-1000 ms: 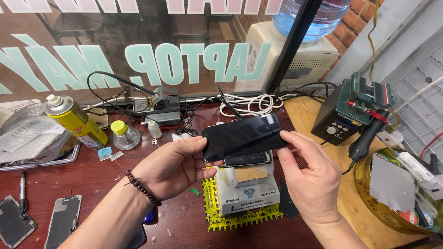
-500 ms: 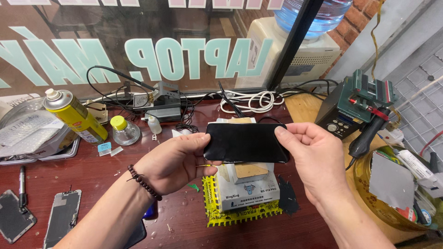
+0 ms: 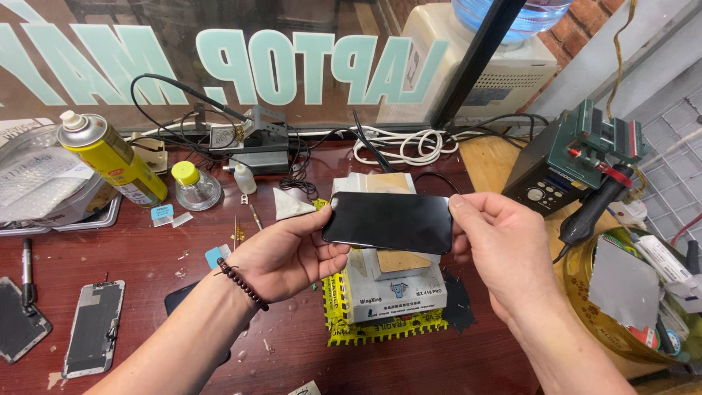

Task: The person unwraps a new phone screen from bubble wrap, tests the phone by powering it on and navigating its menu, peels the protective film from the new screen, presses the screen onto the phone body, and uses a screwdriver to drive screws into the phone's bottom edge.

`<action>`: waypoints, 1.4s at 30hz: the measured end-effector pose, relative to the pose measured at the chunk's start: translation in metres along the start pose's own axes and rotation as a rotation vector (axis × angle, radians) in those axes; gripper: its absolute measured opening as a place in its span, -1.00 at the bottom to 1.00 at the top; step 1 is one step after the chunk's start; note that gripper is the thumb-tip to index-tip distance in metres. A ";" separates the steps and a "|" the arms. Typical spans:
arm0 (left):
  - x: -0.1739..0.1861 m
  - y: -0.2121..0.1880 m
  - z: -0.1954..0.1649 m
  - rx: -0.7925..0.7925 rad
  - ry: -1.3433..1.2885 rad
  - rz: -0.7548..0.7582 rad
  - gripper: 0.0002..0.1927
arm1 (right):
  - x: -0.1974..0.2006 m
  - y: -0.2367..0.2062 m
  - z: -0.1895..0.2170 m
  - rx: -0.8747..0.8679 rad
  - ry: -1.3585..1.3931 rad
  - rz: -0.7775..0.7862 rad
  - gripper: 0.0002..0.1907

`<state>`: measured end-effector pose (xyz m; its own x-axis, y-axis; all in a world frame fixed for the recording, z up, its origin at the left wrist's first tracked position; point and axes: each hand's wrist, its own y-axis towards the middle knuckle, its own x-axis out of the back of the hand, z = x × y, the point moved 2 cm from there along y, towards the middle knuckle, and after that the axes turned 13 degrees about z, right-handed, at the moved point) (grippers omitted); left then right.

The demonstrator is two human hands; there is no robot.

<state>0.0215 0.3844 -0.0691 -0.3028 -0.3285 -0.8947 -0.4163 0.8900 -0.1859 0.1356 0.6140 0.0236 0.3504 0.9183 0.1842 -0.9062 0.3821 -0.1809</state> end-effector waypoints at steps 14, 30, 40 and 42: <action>0.009 -0.001 -0.009 -0.032 -0.026 -0.008 -0.76 | -0.006 0.007 0.003 -0.117 -0.059 0.037 -0.83; -0.011 -0.004 -0.013 -0.142 0.027 0.059 -0.60 | 0.001 0.006 -0.011 -0.109 -0.103 0.025 -0.80; -0.020 0.012 -0.003 -0.279 0.238 -0.247 -0.54 | -0.022 -0.014 -0.009 -0.095 0.080 0.109 -0.82; -0.029 0.020 0.005 -0.330 0.245 -0.368 -0.48 | -0.034 -0.020 -0.011 -0.072 0.089 0.123 -0.81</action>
<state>0.0260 0.4129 -0.0487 -0.2608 -0.6982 -0.6667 -0.7670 0.5693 -0.2960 0.1446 0.5757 0.0106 0.2608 0.9628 0.0703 -0.9254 0.2701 -0.2657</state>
